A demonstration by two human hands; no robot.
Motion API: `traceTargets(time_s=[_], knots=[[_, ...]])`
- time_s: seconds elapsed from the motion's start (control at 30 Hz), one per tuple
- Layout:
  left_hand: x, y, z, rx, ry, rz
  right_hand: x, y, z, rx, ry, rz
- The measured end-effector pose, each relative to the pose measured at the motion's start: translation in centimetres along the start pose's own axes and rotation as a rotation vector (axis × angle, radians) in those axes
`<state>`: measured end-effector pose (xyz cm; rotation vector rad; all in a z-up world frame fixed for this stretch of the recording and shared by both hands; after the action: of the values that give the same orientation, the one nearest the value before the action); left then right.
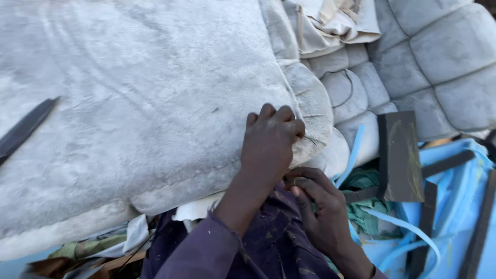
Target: Hand-sewing the edge of an upholstered cushion using a curved needle and thread
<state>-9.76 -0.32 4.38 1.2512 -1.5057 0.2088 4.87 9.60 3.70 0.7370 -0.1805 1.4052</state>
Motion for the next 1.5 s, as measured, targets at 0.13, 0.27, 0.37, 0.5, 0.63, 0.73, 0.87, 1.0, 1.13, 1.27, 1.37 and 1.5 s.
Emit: traceTargets(time_s=[0.13, 0.27, 0.37, 0.5, 0.63, 0.73, 0.87, 1.0, 1.13, 1.27, 1.37, 1.5], knots=[[-4.2, 4.4, -2.7, -0.149, -0.088, -0.195, 1.3, -3.6, -2.0, -0.001, -0.186, -0.136], [1.0, 1.9, -9.2, 0.224, -0.522, -0.145, 2.9, -5.4, -7.5, -0.338, -0.184, -0.187], [1.8, -6.6, -11.4, 0.474, -1.001, 0.123, 0.7, -4.9, -12.4, -0.449, -0.051, -0.106], [4.2, -15.6, -7.1, 0.411, -1.109, 0.219, -3.9, -1.0, -10.2, -0.869, 1.715, 0.185], [9.7, -25.0, 7.4, 0.85, -0.913, -0.196, -0.4, 3.9, -9.3, -0.802, 1.768, 0.102], [14.9, -20.9, 6.9, 0.889, -0.862, -0.35, -1.2, 2.6, -9.2, -0.821, 1.591, 0.231], [10.9, -18.1, 5.4, 0.979, -0.858, -0.198, -1.0, 3.7, -10.4, -0.626, 1.147, 0.051], [8.5, -12.8, 2.1, 0.817, -0.744, -0.015, -1.0, 5.7, -7.4, -0.372, 1.073, -0.025], [8.1, -10.9, 1.3, 0.705, -0.535, -0.134, -0.8, 5.4, -13.7, -0.563, 1.249, -0.065], [6.6, -11.3, 1.4, 0.593, -0.349, -0.215, 2.2, 6.6, -15.5, -0.525, 1.038, -0.093], [6.7, -10.6, 0.5, 0.44, -0.197, -0.269, 1.8, 6.2, -14.5, -0.525, 1.114, -0.062], [6.2, -10.0, -0.3, 0.348, -0.132, -0.205, 2.3, 4.7, -13.3, -0.556, 1.074, -0.071]])
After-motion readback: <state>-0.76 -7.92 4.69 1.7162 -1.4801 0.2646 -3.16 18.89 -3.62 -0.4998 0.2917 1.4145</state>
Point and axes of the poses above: each hand's wrist, its own y-axis towards the middle knuckle, its own x-axis out of the back of the hand, z = x × y, the point moved 9 cm from there along y, towards the middle knuckle, and after that the axes turned 1 degree about -y, right-handed, at the moved point
